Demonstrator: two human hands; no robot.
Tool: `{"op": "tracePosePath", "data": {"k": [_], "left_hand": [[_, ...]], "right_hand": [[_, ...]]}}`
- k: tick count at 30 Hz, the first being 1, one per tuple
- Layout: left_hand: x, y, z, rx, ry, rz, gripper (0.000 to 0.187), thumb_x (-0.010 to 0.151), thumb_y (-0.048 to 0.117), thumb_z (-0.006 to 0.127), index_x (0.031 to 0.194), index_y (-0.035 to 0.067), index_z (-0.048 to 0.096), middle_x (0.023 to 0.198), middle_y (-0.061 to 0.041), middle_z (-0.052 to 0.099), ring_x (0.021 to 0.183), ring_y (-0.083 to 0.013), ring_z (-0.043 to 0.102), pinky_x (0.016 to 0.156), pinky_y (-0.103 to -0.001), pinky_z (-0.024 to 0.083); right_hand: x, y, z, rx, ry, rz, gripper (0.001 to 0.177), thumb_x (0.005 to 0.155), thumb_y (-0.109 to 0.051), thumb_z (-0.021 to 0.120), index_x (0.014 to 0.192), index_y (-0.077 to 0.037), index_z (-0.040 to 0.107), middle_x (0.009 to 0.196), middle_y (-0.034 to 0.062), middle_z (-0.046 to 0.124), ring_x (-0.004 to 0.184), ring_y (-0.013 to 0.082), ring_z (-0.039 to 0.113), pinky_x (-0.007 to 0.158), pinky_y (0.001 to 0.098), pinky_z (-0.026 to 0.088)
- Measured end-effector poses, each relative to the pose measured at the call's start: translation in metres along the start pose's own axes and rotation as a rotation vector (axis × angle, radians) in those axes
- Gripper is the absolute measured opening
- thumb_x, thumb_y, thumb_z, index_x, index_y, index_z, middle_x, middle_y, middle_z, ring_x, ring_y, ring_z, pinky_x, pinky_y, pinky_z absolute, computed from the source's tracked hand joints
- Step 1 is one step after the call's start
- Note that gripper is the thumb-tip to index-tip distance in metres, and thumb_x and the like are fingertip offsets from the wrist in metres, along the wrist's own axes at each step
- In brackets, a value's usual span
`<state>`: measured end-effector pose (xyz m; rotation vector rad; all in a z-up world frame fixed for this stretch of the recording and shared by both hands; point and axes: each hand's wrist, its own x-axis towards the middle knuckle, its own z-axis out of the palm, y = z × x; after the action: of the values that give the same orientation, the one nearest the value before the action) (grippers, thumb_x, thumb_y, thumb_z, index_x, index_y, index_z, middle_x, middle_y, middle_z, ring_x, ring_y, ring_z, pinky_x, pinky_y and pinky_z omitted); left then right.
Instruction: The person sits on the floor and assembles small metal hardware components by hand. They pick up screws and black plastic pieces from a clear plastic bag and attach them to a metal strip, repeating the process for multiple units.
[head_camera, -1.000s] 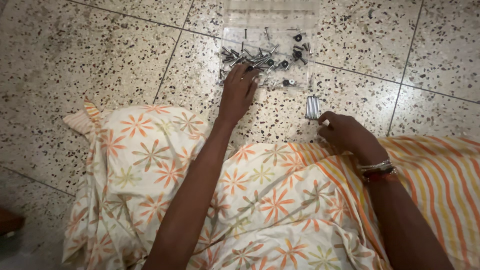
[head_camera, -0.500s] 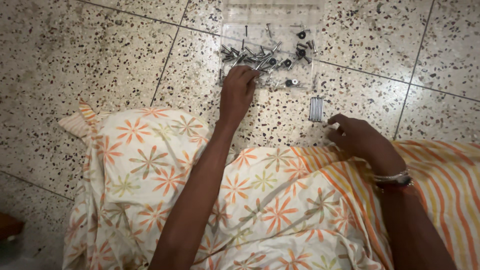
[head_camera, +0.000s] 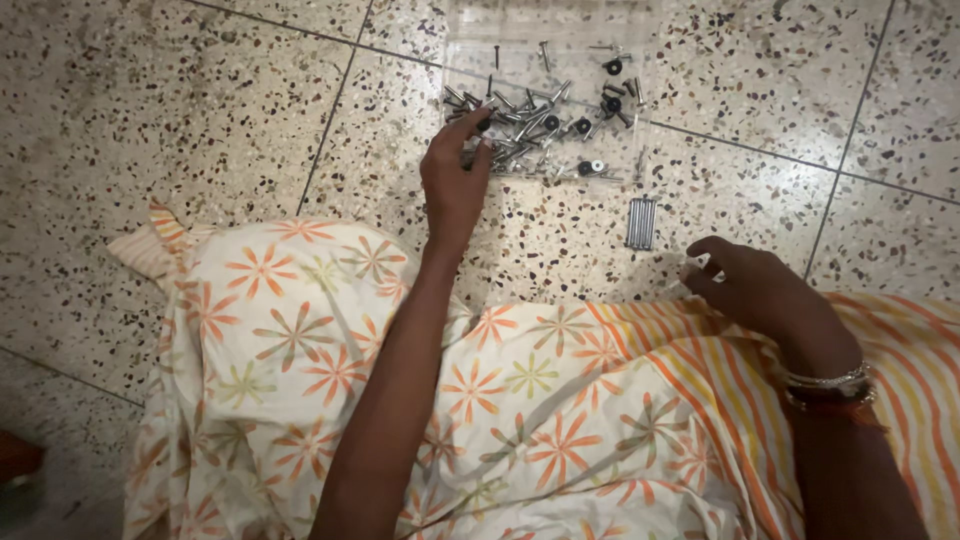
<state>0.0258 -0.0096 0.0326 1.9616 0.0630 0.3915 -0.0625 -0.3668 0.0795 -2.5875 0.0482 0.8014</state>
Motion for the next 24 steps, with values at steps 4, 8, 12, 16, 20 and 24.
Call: {"op": "tracePosePath", "data": {"k": [4, 8, 12, 16, 20, 24], "left_hand": [[0.004, -0.011, 0.002, -0.154, 0.049, -0.093, 0.018, 0.098, 0.005, 0.072, 0.115, 0.007, 0.077, 0.096, -0.005, 0.079, 0.079, -0.007, 0.072, 0.07, -0.025, 0.06], [0.005, -0.016, -0.002, -0.24, 0.109, -0.114, 0.02, 0.096, 0.003, 0.07, 0.115, 0.003, 0.077, 0.091, -0.004, 0.076, 0.075, -0.0075, 0.064, 0.067, -0.024, 0.055], [0.011, -0.018, -0.006, -0.288, 0.178, -0.237, 0.018, 0.094, 0.004, 0.067, 0.111, 0.004, 0.074, 0.088, -0.002, 0.074, 0.071, -0.0072, 0.069, 0.062, -0.023, 0.055], [0.013, -0.032, -0.013, -0.452, 0.311, -0.261, 0.015, 0.094, 0.002, 0.068, 0.108, 0.002, 0.074, 0.083, -0.003, 0.071, 0.07, -0.0079, 0.065, 0.064, -0.023, 0.056], [0.02, -0.048, -0.022, -0.714, 0.419, -0.435, 0.013, 0.093, 0.003, 0.064, 0.103, 0.002, 0.072, 0.08, -0.004, 0.07, 0.062, -0.0097, 0.06, 0.054, -0.025, 0.047], [0.018, -0.056, -0.024, -0.68, 0.376, -0.46, 0.013, 0.096, 0.01, 0.066, 0.102, 0.002, 0.074, 0.075, -0.004, 0.067, 0.059, -0.0085, 0.057, 0.052, -0.024, 0.042]], "right_hand": [[0.002, 0.001, 0.003, -0.024, -0.003, -0.011, 0.046, 0.092, -0.038, 0.065, 0.131, -0.015, 0.064, 0.108, 0.0129, 0.079, 0.088, 0.0327, 0.077, 0.081, 0.0433, 0.059], [0.003, -0.001, 0.003, -0.038, -0.003, -0.007, 0.045, 0.091, -0.037, 0.067, 0.13, -0.014, 0.064, 0.108, 0.0132, 0.079, 0.09, 0.0329, 0.076, 0.082, 0.0436, 0.059], [0.005, 0.0, 0.004, -0.028, 0.007, -0.027, 0.044, 0.092, -0.036, 0.066, 0.13, -0.013, 0.065, 0.106, 0.014, 0.079, 0.089, 0.0331, 0.076, 0.082, 0.0433, 0.059], [0.007, 0.004, 0.006, 0.0, 0.015, -0.051, 0.042, 0.092, -0.035, 0.066, 0.127, -0.012, 0.066, 0.104, 0.014, 0.078, 0.088, 0.0324, 0.077, 0.081, 0.0431, 0.059], [0.01, 0.007, 0.007, -0.018, 0.036, -0.083, 0.04, 0.091, -0.034, 0.067, 0.125, -0.012, 0.067, 0.101, 0.014, 0.078, 0.087, 0.0324, 0.076, 0.08, 0.0429, 0.059], [0.012, 0.009, 0.008, -0.047, 0.041, -0.108, 0.04, 0.092, -0.035, 0.067, 0.125, -0.012, 0.067, 0.1, 0.014, 0.079, 0.086, 0.0329, 0.075, 0.08, 0.0432, 0.058]]}}
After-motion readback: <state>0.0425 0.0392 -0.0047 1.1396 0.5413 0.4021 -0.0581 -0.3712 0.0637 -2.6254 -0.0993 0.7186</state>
